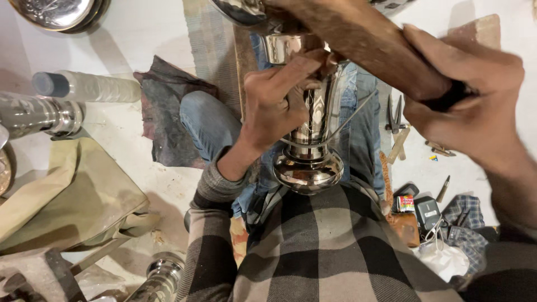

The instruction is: The person sits on the floor holding a silver-plated vase-like vessel on their lap and decorates its surface. They hold a small chisel against the metal with one hand and strike it with a wooden mallet held in the other hand, working around the vessel's body to form a pattern.

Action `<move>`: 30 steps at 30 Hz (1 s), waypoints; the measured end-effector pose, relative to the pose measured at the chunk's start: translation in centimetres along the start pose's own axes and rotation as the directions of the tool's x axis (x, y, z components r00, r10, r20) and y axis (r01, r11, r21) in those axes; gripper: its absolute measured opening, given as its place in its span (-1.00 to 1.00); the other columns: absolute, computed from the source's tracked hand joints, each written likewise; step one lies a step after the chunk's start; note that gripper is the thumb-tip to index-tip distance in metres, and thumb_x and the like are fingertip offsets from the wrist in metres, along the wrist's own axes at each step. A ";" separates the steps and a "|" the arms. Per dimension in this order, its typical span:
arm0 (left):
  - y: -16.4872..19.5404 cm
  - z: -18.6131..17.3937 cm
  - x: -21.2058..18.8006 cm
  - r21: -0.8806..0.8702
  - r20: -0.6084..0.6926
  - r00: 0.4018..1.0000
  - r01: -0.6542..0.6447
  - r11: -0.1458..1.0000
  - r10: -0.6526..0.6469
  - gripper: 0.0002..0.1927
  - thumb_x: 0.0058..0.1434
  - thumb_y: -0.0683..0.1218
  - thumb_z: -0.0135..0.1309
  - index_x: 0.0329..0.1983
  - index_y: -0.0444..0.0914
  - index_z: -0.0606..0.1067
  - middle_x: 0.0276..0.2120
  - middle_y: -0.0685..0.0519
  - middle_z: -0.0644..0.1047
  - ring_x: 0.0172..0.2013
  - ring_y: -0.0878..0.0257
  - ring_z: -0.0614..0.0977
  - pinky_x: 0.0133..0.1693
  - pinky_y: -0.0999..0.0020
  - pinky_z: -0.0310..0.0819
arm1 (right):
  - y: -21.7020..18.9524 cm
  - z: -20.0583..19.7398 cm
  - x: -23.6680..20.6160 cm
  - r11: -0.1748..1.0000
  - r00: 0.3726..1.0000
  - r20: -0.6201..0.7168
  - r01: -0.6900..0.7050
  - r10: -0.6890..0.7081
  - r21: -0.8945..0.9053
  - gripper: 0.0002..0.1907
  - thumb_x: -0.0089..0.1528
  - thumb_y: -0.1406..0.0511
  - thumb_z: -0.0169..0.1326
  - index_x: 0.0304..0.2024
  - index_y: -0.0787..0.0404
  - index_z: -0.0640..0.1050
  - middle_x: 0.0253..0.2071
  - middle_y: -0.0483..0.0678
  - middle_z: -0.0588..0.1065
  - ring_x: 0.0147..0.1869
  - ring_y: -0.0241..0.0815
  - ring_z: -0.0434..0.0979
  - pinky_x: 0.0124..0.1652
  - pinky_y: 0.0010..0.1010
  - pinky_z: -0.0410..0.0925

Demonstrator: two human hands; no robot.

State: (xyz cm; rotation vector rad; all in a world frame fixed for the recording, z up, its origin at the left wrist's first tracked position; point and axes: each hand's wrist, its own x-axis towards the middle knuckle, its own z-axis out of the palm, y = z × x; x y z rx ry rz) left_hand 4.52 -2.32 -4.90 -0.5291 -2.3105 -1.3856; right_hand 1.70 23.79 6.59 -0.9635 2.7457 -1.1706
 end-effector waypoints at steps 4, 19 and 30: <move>0.5 -0.5 0.8 -0.142 0.034 0.997 -0.059 0.988 0.065 -0.48 0.14 -0.46 0.00 0.17 -0.29 0.51 0.10 -0.04 0.61 -0.03 0.18 0.77 -0.11 0.38 0.73 | 1.9 0.3 -3.8 0.923 0.985 -0.074 -0.117 0.155 0.366 -0.38 0.17 0.56 0.17 0.31 0.38 0.45 -0.19 0.03 0.53 -0.29 -0.28 0.55 -0.23 -0.57 0.43; 1.3 -2.5 4.5 0.087 0.480 0.836 -0.346 0.934 0.265 -0.35 0.10 -0.39 0.05 0.23 -0.01 0.51 -0.62 0.13 0.49 -0.65 0.33 0.44 -0.59 0.26 0.26 | 6.3 6.5 -12.2 0.994 0.877 -0.471 0.109 -0.093 0.007 -0.62 0.00 0.63 0.11 -0.11 0.64 0.41 -0.36 0.08 0.42 -0.47 -0.16 0.36 -0.49 -0.43 0.22; 1.0 -2.0 6.7 0.025 0.679 0.653 -0.476 0.879 0.335 -0.43 0.08 -0.41 -0.01 0.14 -0.14 0.51 -0.71 0.09 0.40 -0.72 0.32 0.41 -0.69 0.33 0.18 | 1.2 13.7 -14.6 0.980 0.711 -0.680 -0.064 0.178 0.190 -0.40 -0.04 0.57 0.01 0.11 0.41 0.50 -0.28 0.02 0.50 -0.33 -0.20 0.51 -0.44 -0.40 0.38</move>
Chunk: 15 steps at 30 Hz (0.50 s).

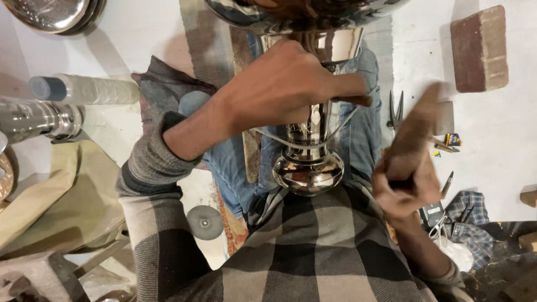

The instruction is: The person sits on the floor holding a silver-plated vase-like vessel on their lap and decorates its surface. They hold a small chisel against the metal with one hand and strike it with a wooden mallet held in the other hand, working around the vessel's body to form a pattern.

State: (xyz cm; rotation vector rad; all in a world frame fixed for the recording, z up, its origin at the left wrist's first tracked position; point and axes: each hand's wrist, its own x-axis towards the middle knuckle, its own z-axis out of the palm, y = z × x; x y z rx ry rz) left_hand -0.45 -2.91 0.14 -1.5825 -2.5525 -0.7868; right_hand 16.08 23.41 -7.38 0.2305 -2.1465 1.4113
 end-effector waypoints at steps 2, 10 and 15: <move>-0.1 -0.5 0.3 -0.036 -0.015 0.999 -0.047 0.998 0.047 -0.45 0.09 -0.40 0.00 0.14 -0.14 0.52 -0.71 0.08 0.40 -0.70 0.28 0.42 -0.65 0.29 0.20 | -0.7 0.0 -1.0 0.989 0.995 0.059 -0.076 0.084 -0.130 -0.39 -0.04 0.57 0.07 0.12 0.50 0.44 -0.34 0.05 0.43 -0.40 -0.22 0.36 -0.45 -0.38 0.25; 0.0 -2.7 0.5 -0.210 -0.094 0.980 -0.190 0.959 0.174 -0.64 0.25 -0.30 0.07 0.08 -0.11 0.55 -0.50 0.03 0.54 -0.47 0.08 0.61 -0.44 0.11 0.37 | 0.4 -1.1 -3.5 0.951 0.988 0.076 0.151 -0.135 -0.271 -0.48 0.17 0.54 0.18 0.16 0.43 0.35 -0.19 0.20 0.48 -0.30 -0.14 0.43 -0.34 -0.31 0.31; -0.4 -3.1 0.7 -0.180 0.033 0.982 -0.175 0.968 0.184 -0.62 0.17 -0.28 0.10 0.06 -0.13 0.57 -0.62 -0.02 0.49 -0.54 0.03 0.59 -0.47 0.07 0.34 | 1.1 -1.7 -5.2 0.887 0.990 0.091 0.135 -0.105 -0.442 -0.51 0.10 0.51 0.12 0.11 0.54 0.45 -0.25 0.22 0.44 -0.32 -0.01 0.42 -0.35 -0.17 0.31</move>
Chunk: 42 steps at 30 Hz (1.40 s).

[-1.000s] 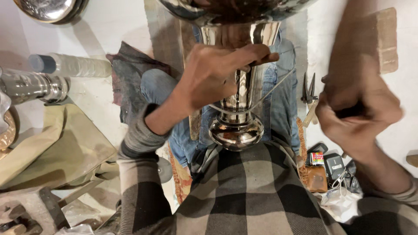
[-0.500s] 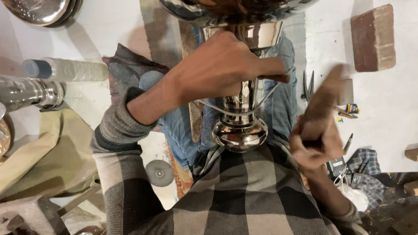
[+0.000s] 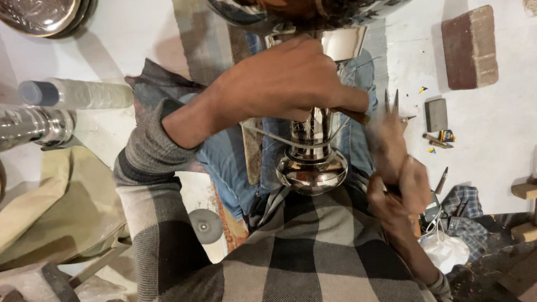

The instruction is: The person sits on the floor holding a silver-plated vase-like vessel on their lap and decorates its surface. They hold a small chisel against the metal with one hand and strike it with a wooden mallet held in the other hand, working around the vessel's body to form a pattern.

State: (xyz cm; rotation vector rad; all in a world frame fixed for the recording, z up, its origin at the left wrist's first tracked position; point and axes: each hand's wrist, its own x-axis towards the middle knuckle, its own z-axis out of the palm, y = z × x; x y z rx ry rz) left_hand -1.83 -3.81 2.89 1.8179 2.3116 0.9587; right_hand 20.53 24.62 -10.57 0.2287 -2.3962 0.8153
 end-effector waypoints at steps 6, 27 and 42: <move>-0.1 0.4 -0.7 0.016 -0.048 0.998 -0.036 0.999 0.036 -0.57 0.12 -0.30 0.08 0.03 -0.09 0.56 -0.64 0.07 0.48 -0.54 0.13 0.59 -0.40 0.11 0.39 | 3.0 0.8 -4.1 0.998 0.997 0.039 -0.065 0.066 -0.016 -0.55 0.02 0.59 0.15 0.00 0.56 0.53 -0.29 0.13 0.48 -0.41 -0.16 0.43 -0.50 -0.35 0.30; -0.3 5.7 -4.2 0.087 -0.386 0.895 0.275 0.957 -0.222 -0.34 0.09 -0.39 0.03 0.25 -0.04 0.52 -0.61 0.13 0.48 -0.62 0.30 0.47 -0.57 0.33 0.28 | -0.3 -4.4 14.8 0.970 0.903 0.373 0.150 -0.213 0.191 -0.53 0.07 0.56 0.09 0.05 0.64 0.47 -0.27 0.15 0.46 -0.35 -0.11 0.50 -0.41 -0.37 0.40; 1.6 10.1 -3.9 -0.300 -0.737 0.525 0.308 0.903 -0.424 -0.58 0.27 -0.45 -0.07 0.09 -0.21 0.52 -0.06 -0.01 0.68 -0.13 0.24 0.80 -0.25 0.45 0.74 | -2.6 -5.2 24.1 0.984 0.690 0.702 0.138 -0.177 0.113 -0.20 0.03 0.59 0.18 0.37 0.38 0.38 -0.07 0.32 0.49 -0.18 -0.02 0.57 -0.28 -0.41 0.49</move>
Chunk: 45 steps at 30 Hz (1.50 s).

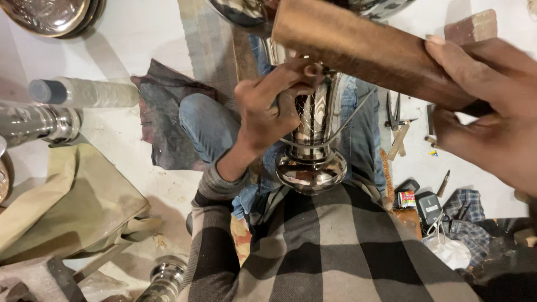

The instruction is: The person sits on the floor holding a silver-plated vase-like vessel on their lap and decorates its surface. They hold a small chisel against the metal with one hand and strike it with a wooden mallet held in the other hand, working around the vessel's body to form a pattern.

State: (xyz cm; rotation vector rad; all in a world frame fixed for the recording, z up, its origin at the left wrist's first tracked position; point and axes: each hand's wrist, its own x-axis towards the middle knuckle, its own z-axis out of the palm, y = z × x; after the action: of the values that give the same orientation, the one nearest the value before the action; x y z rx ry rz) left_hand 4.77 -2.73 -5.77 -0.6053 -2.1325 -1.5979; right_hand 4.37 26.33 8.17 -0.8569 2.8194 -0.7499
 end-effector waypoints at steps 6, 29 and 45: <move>-0.8 -0.8 0.7 0.134 0.234 0.972 -0.060 0.989 0.028 -0.40 0.09 -0.44 -0.01 0.23 -0.26 0.50 -0.07 -0.02 0.70 -0.23 0.26 0.77 -0.42 0.44 0.62 | 3.1 5.3 -0.7 0.911 0.972 -0.235 0.075 0.025 0.405 -0.26 -0.02 0.57 0.13 0.27 0.36 0.45 -0.20 0.11 0.54 -0.30 -0.29 0.48 -0.35 -0.53 0.30; 0.6 -1.2 2.6 0.135 0.322 0.947 -0.030 0.990 -0.015 -0.46 0.15 -0.40 0.04 0.19 -0.19 0.54 -0.11 -0.03 0.70 -0.27 0.26 0.78 -0.29 0.47 0.68 | 7.9 5.6 -1.8 0.945 0.933 -0.327 0.234 -0.152 0.230 -0.33 0.01 0.39 0.18 0.23 0.32 0.56 -0.43 -0.04 0.40 -0.43 -0.23 0.31 -0.43 -0.39 0.20; -0.6 -2.0 3.3 0.110 0.462 0.880 -0.179 0.978 0.109 -0.28 -0.05 -0.42 -0.09 0.18 -0.10 0.57 -0.32 0.05 0.69 -0.47 0.31 0.66 -0.48 0.44 0.50 | 1.7 5.3 -3.8 0.994 0.959 -0.273 0.096 -0.079 0.047 -0.28 -0.03 0.57 0.10 0.25 0.45 0.48 -0.17 0.16 0.50 -0.25 -0.12 0.51 -0.32 -0.37 0.42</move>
State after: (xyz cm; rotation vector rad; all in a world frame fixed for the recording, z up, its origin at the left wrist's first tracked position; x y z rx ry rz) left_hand 1.82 -4.52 -3.87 -1.1530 -2.4355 -1.2901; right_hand 7.98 27.32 2.52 -0.9409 2.9897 -1.0323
